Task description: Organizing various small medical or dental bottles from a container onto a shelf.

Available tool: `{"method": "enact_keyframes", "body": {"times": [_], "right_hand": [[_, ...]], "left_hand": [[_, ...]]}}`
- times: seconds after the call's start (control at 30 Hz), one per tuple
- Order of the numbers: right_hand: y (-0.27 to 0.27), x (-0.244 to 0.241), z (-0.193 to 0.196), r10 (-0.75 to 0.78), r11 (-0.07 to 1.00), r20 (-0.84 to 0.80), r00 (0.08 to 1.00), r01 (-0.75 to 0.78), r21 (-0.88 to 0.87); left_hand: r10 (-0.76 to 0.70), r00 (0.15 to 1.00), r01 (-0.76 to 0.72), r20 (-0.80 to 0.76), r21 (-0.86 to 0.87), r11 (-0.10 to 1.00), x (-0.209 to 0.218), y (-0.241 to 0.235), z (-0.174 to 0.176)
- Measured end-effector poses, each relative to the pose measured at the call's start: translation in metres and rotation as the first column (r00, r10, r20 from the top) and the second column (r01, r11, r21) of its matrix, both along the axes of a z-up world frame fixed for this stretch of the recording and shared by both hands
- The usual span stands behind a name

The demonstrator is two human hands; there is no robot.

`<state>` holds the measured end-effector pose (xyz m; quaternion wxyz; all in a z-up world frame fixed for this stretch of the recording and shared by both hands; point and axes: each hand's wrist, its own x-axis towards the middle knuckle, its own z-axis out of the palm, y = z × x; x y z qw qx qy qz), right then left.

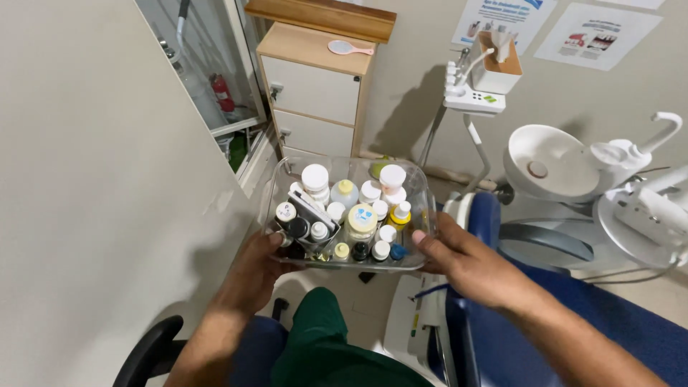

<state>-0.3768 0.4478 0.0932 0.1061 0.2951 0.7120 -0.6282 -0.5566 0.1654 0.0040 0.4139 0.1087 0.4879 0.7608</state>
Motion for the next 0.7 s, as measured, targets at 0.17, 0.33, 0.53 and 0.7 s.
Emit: {"method": "enact_keyframes", "body": {"times": [0.17,0.33,0.53,0.7], "right_hand": [[0.034,-0.066,0.011,-0.028,0.999,0.076,0.997,0.029,-0.014],[0.073,-0.142,-0.026,-0.079,0.991,0.055,0.995,0.084,-0.104],[0.094,-0.261,-0.053,-0.154,0.988,0.125,0.980,0.157,-0.014],[0.120,-0.360,-0.092,-0.218,0.975,0.104,0.970,0.222,-0.029]], "left_hand": [[0.061,0.998,-0.061,-0.001,-0.049,0.997,-0.054,0.039,0.011],[-0.005,0.999,0.003,-0.052,-0.025,1.000,-0.138,0.067,-0.022],[-0.079,0.997,0.079,0.004,-0.195,0.978,-0.271,0.109,-0.046],[-0.157,0.987,0.159,0.044,-0.069,0.985,-0.388,0.136,-0.083]]}}
